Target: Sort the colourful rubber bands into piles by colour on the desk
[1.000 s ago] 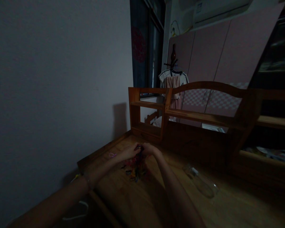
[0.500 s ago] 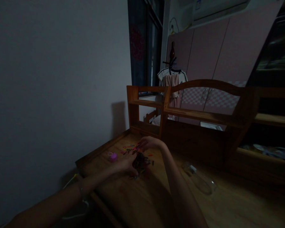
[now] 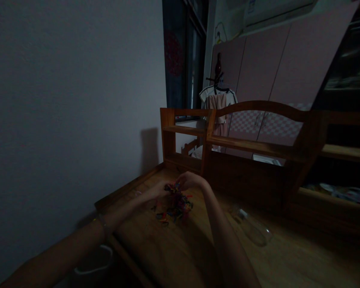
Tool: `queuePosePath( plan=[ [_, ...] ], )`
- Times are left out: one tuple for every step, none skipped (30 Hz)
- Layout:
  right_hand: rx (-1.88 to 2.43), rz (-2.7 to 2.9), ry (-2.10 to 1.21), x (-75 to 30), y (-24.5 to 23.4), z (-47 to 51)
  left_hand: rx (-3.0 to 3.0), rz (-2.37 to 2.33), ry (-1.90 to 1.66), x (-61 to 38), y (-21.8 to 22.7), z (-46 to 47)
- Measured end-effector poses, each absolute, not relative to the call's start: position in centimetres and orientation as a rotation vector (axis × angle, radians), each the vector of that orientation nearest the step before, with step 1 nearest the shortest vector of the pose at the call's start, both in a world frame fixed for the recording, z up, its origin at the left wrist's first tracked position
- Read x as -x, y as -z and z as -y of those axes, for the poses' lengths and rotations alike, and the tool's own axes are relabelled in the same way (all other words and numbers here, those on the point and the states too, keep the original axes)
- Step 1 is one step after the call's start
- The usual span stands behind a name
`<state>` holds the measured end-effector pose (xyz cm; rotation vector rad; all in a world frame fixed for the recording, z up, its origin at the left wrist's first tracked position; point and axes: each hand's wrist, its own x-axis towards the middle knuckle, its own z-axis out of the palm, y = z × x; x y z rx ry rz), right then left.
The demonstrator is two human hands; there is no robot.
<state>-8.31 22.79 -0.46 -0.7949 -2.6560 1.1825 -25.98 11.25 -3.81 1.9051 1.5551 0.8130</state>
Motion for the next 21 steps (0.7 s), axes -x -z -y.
queuePosePath(
  plan=[
    [0.8, 2.665, -1.178, 8.3, 0.5, -22.8, -1.886, -1.546, -0.802, 26.2, 3.5, -11.3],
    [0.806, 2.672, -1.174, 8.3, 0.5, -22.8, -1.869, -1.542, -0.786, 26.4, 3.3, -11.4],
    [0.814, 2.675, -1.172, 8.3, 0.6, -22.9, -1.854, -1.543, -0.771, 26.5, 3.0, -11.4],
    [0.823, 2.676, -1.172, 8.3, 0.7, -22.9, -1.839, -1.55, -0.761, 26.6, 2.8, -11.4],
    [0.833, 2.676, -1.174, 8.3, 0.8, -23.0, -1.828, -1.566, -0.755, 26.6, 2.6, -11.3],
    [0.843, 2.676, -1.178, 8.3, 0.8, -23.0, -1.821, -1.59, -0.752, 26.7, 2.5, -11.2],
    [0.855, 2.678, -1.182, 8.3, 0.9, -22.9, -1.817, -1.621, -0.751, 26.7, 2.4, -11.2],
    [0.866, 2.683, -1.187, 8.2, 0.9, -22.9, -1.817, -1.656, -0.751, 26.7, 2.4, -11.1],
    [0.876, 2.692, -1.192, 8.1, 0.8, -22.8, -1.818, -1.69, -0.753, 26.7, 2.4, -11.0],
    [0.884, 2.707, -1.199, 8.0, 0.8, -22.8, -1.821, -1.719, -0.753, 26.7, 2.5, -11.0],
    [0.893, 2.73, -1.207, 7.8, 0.7, -22.7, -1.826, -1.74, -0.752, 26.6, 2.6, -10.9],
    [0.903, 2.759, -1.216, 7.6, 0.5, -22.6, -1.83, -1.757, -0.75, 26.5, 2.7, -10.7],
    [0.916, 2.793, -1.221, 7.3, 0.4, -22.5, -1.832, -1.767, -0.747, 26.3, 2.9, -10.5],
    [0.932, 2.828, -1.218, 7.1, 0.4, -22.4, -1.84, -1.773, -0.746, 26.1, 3.1, -10.3],
    [0.951, 2.861, -1.206, 7.0, 0.3, -22.3, -1.863, -1.774, -0.741, 25.9, 3.2, -9.9],
    [0.969, 2.887, -1.189, 7.0, 0.4, -22.1, -1.907, -1.769, -0.729, 25.7, 3.4, -9.6],
    [0.983, 2.904, -1.175, 7.2, 0.5, -21.9, -1.969, -1.765, -0.706, 25.5, 3.6, -9.2],
    [0.988, 2.922, -1.157, 7.4, 0.6, -21.6, -2.042, -1.765, -0.671, 25.4, 3.8, -8.7],
    [0.981, 2.953, -1.125, 7.8, 0.8, -21.2, -2.114, -1.774, -0.624, 25.4, 4.0, -8.3],
    [0.956, 2.998, -1.069, 8.3, 1.0, -20.7, -2.172, -1.789, -0.568, 25.4, 4.3, -7.9],
    [0.923, 3.04, -0.976, 8.8, 1.2, -20.3, -2.207, -1.81, -0.509, 25.6, 4.6, -7.5]
  ],
)
